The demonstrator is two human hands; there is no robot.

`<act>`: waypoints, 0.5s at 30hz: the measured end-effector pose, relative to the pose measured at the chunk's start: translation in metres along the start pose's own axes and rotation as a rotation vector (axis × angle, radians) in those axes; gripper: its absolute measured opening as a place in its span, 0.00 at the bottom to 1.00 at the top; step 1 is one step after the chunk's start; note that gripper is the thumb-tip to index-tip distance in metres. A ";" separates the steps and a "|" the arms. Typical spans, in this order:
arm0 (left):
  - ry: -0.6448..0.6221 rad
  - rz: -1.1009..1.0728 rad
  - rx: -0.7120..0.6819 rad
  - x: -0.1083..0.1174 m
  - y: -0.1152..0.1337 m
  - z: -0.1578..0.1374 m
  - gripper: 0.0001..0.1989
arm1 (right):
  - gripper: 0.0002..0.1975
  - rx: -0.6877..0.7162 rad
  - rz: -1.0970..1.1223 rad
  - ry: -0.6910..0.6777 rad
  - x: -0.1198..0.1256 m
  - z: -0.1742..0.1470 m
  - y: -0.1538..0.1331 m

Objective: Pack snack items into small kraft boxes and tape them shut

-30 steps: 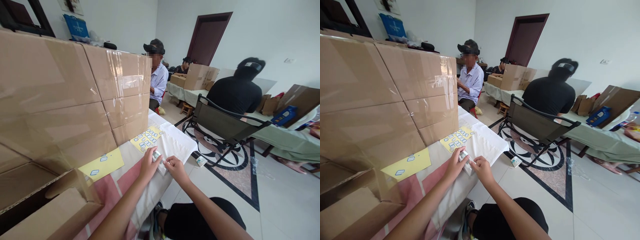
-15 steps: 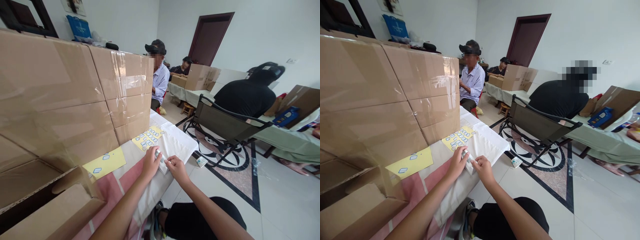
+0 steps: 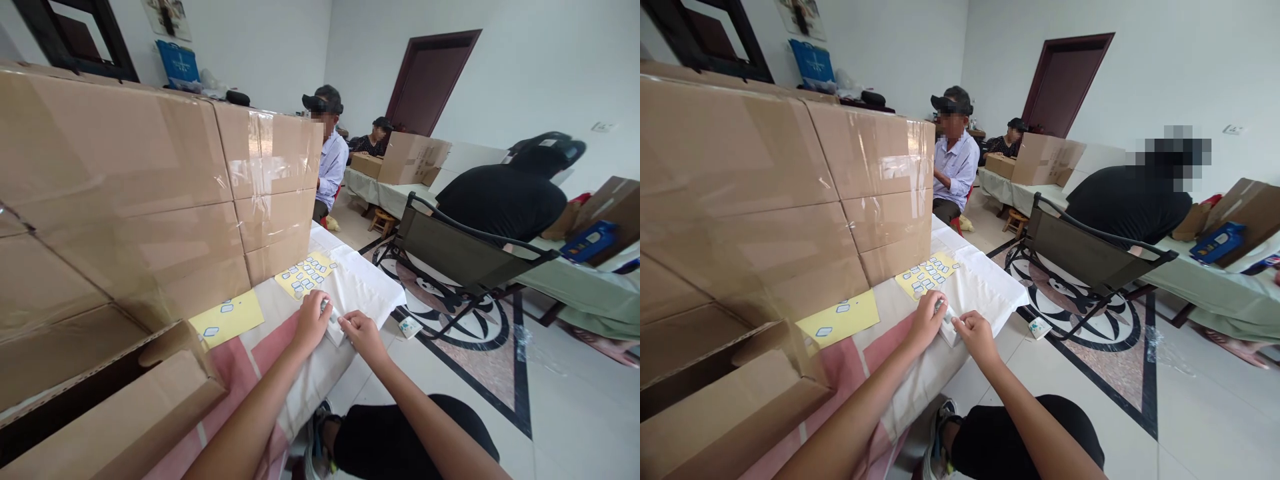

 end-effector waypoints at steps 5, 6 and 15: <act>-0.002 -0.007 -0.010 -0.001 -0.002 0.003 0.06 | 0.32 -0.012 -0.013 -0.001 0.000 0.001 -0.003; 0.000 -0.012 -0.005 -0.001 -0.003 0.004 0.06 | 0.31 -0.017 -0.014 -0.004 0.000 0.001 -0.003; 0.014 -0.037 0.015 0.000 -0.007 0.003 0.07 | 0.32 -0.032 0.002 0.003 0.000 0.001 -0.002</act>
Point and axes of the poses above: each hand's wrist, its own z-axis towards the middle knuckle, its own x-axis out of the back of the hand, y = z × x, the point moved 7 cm from there along z, towards the middle knuckle, and after that the axes turned 15 degrees about z, right-handed, at the moved point
